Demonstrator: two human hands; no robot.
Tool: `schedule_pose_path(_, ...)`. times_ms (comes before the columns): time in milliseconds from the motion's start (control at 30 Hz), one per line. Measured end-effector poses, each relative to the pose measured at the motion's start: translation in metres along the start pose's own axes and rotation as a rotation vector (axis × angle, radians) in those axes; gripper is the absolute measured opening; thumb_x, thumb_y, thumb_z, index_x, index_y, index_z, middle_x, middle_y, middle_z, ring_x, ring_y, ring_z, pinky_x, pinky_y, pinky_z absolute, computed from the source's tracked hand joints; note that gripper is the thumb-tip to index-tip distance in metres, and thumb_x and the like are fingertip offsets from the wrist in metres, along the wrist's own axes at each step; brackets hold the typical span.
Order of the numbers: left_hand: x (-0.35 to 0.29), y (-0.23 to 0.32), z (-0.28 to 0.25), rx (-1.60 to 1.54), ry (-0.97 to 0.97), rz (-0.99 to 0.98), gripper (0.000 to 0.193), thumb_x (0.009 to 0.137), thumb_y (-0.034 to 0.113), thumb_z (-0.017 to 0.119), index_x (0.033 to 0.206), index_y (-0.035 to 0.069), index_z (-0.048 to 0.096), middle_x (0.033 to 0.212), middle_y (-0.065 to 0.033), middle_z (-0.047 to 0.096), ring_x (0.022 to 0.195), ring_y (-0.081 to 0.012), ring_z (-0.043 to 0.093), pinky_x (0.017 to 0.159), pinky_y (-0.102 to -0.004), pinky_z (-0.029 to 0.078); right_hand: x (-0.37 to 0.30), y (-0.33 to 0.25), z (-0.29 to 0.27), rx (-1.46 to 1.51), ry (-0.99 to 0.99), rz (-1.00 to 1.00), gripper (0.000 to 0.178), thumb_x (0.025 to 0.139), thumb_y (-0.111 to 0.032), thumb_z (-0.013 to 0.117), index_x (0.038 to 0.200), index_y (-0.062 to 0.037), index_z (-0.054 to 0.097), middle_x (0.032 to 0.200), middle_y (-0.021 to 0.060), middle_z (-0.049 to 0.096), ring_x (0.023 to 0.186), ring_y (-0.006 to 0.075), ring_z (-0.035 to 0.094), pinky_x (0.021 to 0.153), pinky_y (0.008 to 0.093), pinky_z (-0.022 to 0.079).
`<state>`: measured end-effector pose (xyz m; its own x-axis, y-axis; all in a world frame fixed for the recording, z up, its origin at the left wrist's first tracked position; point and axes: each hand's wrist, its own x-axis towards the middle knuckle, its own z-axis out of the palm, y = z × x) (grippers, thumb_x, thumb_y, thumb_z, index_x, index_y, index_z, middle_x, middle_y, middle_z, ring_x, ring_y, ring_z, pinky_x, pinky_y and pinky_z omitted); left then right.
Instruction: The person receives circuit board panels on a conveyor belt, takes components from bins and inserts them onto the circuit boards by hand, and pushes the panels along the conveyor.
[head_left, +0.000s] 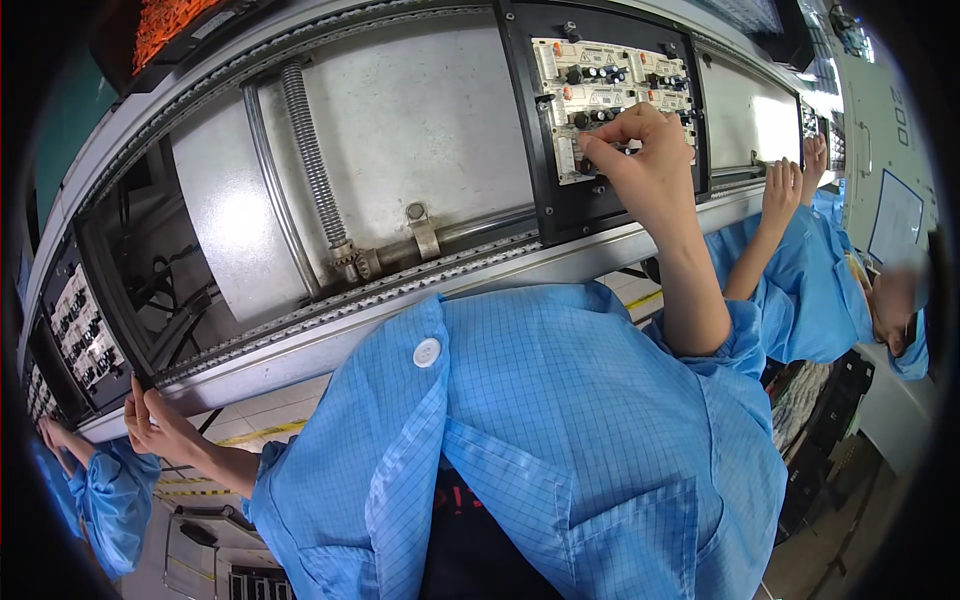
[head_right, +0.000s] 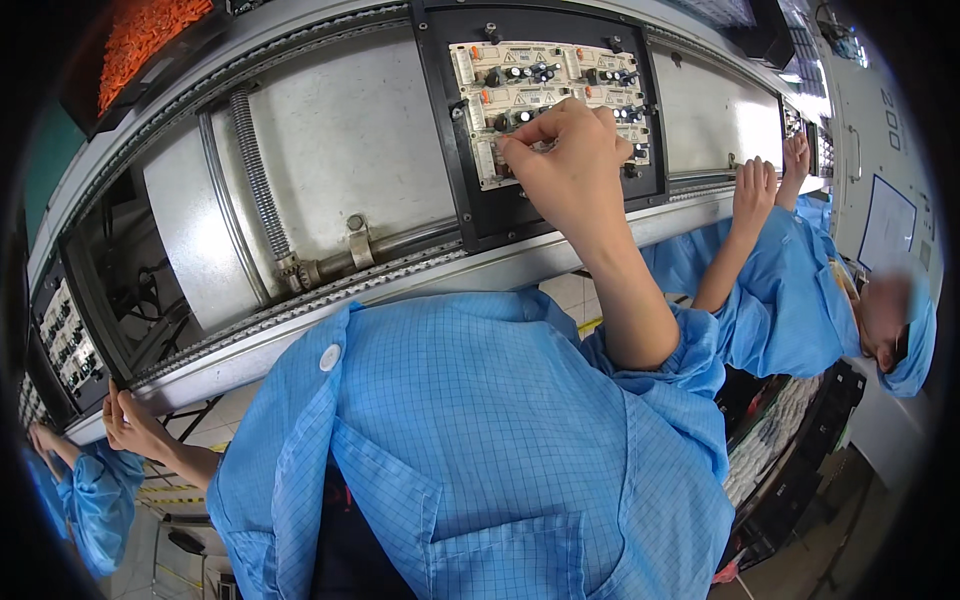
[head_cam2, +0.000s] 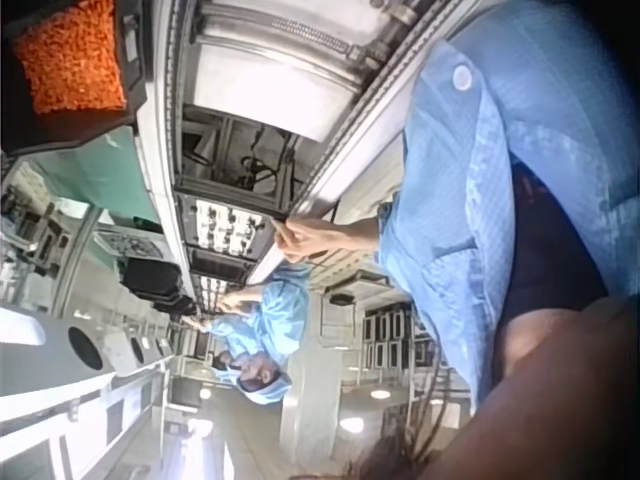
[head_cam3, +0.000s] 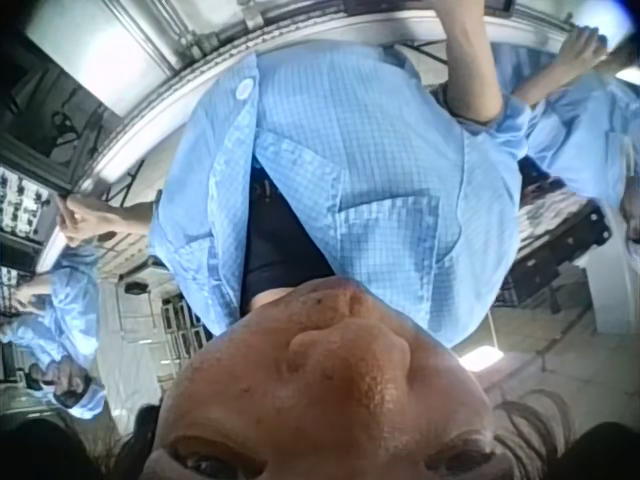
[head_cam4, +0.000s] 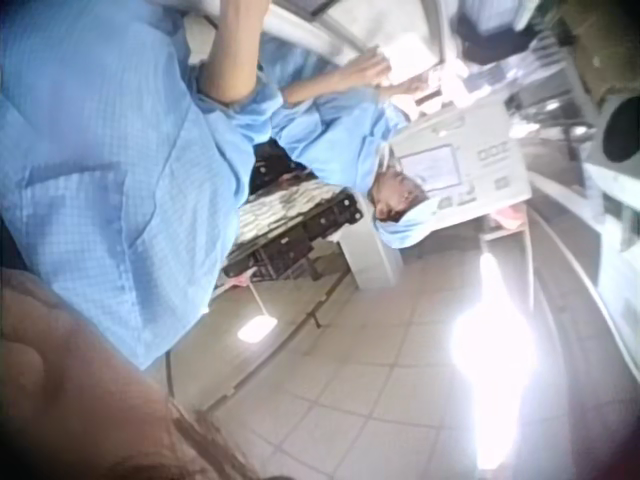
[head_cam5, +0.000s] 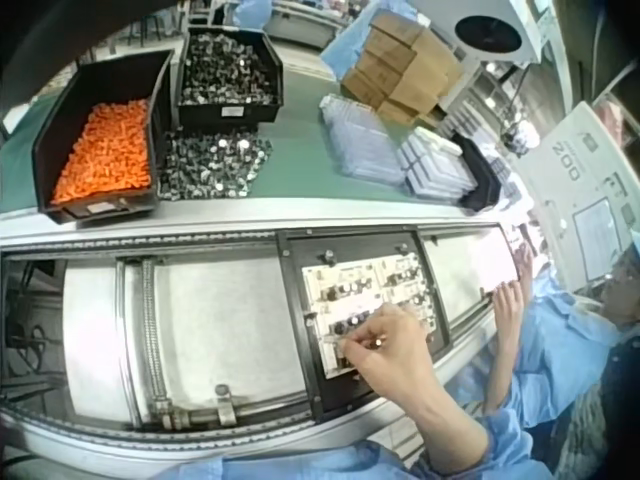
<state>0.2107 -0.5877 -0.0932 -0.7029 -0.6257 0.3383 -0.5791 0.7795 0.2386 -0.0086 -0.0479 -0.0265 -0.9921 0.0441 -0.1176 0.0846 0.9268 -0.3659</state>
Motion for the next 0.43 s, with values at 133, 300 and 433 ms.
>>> schedule_pose_path(133, 0.001, 0.002, 0.004, -0.111, 0.0, -0.044, 0.037, 0.086, 0.032, 0.057, 0.113, 0.012, 0.071, 0.103, -0.0085, 0.06, 0.097, -0.0205, 0.056, 0.077, -0.0324, 0.046, 0.0, 0.001, 0.004, -0.032, 0.01, 0.014, 0.019, 0.071, -0.024, 0.075, 0.074, -0.0048, 0.072, 0.08, 0.0035, 0.064, 0.091, 0.0221, 0.052, 0.084, 0.0357, 0.04)
schedule_pose_path(300, 0.001, -0.001, 0.006, -0.119, 0.012, -0.064, 0.037, 0.084, 0.032, 0.06, 0.111, 0.011, 0.072, 0.105, -0.0082, 0.061, 0.096, -0.0213, 0.056, 0.078, -0.0331, 0.047, -0.005, -0.018, 0.011, -0.28, 0.104, -0.141, 0.015, 0.074, -0.021, 0.073, 0.075, -0.0063, 0.073, 0.079, 0.0016, 0.062, 0.092, 0.0229, 0.053, 0.084, 0.0382, 0.036)
schedule_pose_path(433, 0.0, -0.002, -0.004, 0.002, 0.017, -0.015, 0.037, 0.084, 0.033, 0.059, 0.11, 0.011, 0.072, 0.105, -0.008, 0.06, 0.098, -0.0214, 0.056, 0.08, -0.0333, 0.046, -0.01, -0.02, 0.006, -0.439, 0.156, -0.25, 0.012, 0.078, -0.019, 0.07, 0.078, -0.0082, 0.074, 0.081, 0.0014, 0.063, 0.094, 0.0235, 0.054, 0.081, 0.0405, 0.034)
